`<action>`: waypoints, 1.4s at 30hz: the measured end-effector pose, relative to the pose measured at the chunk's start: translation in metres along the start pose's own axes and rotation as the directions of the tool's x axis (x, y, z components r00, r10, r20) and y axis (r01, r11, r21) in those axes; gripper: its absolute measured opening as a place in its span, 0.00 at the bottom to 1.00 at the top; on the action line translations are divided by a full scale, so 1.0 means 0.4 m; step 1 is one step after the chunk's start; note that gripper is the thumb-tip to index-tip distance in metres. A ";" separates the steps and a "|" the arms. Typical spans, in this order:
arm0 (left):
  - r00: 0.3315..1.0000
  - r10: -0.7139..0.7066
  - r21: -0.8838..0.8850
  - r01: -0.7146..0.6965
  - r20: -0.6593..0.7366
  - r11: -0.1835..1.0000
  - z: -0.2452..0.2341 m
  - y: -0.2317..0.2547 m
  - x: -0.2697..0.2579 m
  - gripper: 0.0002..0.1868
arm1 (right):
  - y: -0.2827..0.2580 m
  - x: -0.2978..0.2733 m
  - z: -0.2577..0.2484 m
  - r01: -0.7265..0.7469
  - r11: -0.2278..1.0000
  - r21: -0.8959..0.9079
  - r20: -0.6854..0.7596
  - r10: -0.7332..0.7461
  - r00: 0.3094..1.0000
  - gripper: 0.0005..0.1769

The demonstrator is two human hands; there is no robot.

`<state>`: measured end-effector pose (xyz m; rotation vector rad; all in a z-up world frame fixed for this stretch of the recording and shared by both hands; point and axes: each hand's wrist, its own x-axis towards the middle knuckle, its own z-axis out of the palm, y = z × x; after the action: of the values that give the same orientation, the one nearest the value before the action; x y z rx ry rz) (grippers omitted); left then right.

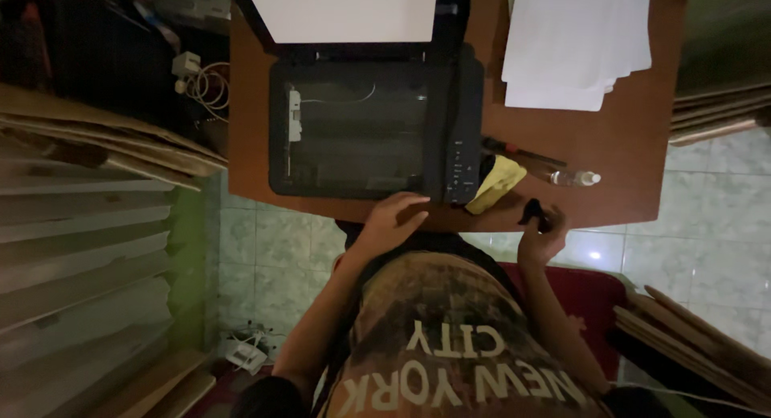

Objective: The person wipes the exterior of a black printer with a yellow cloth, then opens the scanner lid and wipes the glass surface. The person uses a spray bottle to apply liquid to the cloth before wiping.

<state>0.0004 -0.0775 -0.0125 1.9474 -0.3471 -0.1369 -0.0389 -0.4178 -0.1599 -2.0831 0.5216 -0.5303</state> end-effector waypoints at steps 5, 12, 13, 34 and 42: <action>0.999 -0.035 -0.081 0.036 0.019 0.996 0.009 0.008 -0.006 0.16 | -0.051 -0.003 -0.033 -0.020 0.975 0.222 0.060 0.007 0.998 0.18; 0.999 0.052 -0.093 -0.051 0.006 0.994 0.018 0.049 0.003 0.20 | -0.229 0.008 0.017 -0.028 0.967 0.254 0.554 -0.121 0.824 0.13; 0.997 0.083 -0.071 -0.083 -0.006 0.994 0.020 0.053 0.003 0.21 | -0.263 0.004 0.037 -0.071 0.965 0.252 0.609 -0.101 0.786 0.13; 0.992 -0.103 -0.128 0.093 -0.070 0.987 -0.199 -0.078 -0.101 0.08 | -0.568 -0.108 0.240 -0.180 0.977 0.118 0.893 -0.025 0.449 0.18; 0.995 0.003 -0.088 -0.012 -0.097 0.996 -0.327 -0.124 -0.087 0.09 | -0.624 -0.112 0.288 0.093 0.952 0.291 0.825 -0.299 0.479 0.14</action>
<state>0.0093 0.0662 -0.0089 1.8575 -0.2800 -0.0523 0.0285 -0.1896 -0.0149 -1.9005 -0.3827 0.3845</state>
